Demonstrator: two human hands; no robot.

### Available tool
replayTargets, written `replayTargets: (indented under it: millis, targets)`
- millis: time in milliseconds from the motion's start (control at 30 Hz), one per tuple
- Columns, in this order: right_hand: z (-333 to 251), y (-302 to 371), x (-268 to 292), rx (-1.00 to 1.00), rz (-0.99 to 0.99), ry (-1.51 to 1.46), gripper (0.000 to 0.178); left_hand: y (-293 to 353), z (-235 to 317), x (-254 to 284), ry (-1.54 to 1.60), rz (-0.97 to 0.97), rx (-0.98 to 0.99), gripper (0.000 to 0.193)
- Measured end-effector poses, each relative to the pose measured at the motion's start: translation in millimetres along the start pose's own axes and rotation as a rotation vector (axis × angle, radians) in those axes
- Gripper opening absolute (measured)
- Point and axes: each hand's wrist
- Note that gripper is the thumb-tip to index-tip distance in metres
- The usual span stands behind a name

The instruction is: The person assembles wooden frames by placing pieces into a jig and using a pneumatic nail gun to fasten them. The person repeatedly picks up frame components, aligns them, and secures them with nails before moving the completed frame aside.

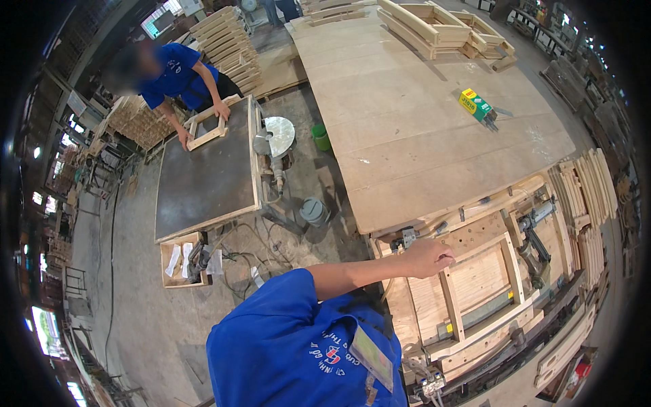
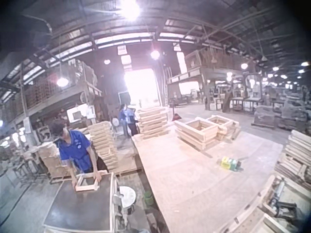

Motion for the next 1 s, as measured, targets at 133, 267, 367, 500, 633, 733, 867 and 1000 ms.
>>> replayTargets:
  millis: [133,267,367,500,633,733,867,1000]
  targets:
    - [-1,5,-4,-0.059,0.016,0.004,0.046,3,6,-5,-0.171,0.088,-0.181,0.022]
    - [-40,7,4,-0.191,0.245,-0.466,0.043,17,25,-25,-0.237,0.095,-0.395,0.021]
    - [-65,21,15,-0.336,0.155,-1.202,0.044,25,38,-53,-0.223,-0.028,-0.463,0.021]
    - [-118,29,121,-0.740,-0.274,-1.752,0.047,41,34,-98,-0.227,-0.143,-0.534,0.023]
    - [-134,39,158,-0.810,-0.347,-1.630,0.050,45,38,-115,-0.244,-0.296,-0.583,0.024]
    - [-136,53,137,-0.912,-0.238,-1.694,0.047,43,33,-126,-0.238,-0.309,-0.605,0.024]
    - [-161,53,90,-0.968,0.085,-2.209,0.038,39,33,-135,-0.251,-0.295,-0.653,0.025]
    - [-168,46,86,-0.846,0.061,-2.183,0.038,40,32,-139,-0.260,-0.296,-0.644,0.026]
Point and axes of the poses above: each hand's wrist, its own y-axis away from the middle knuckle, its own x-axis out of the back of the hand, z = x × y, and after that the axes turned 5 degrees about -y, right-handed
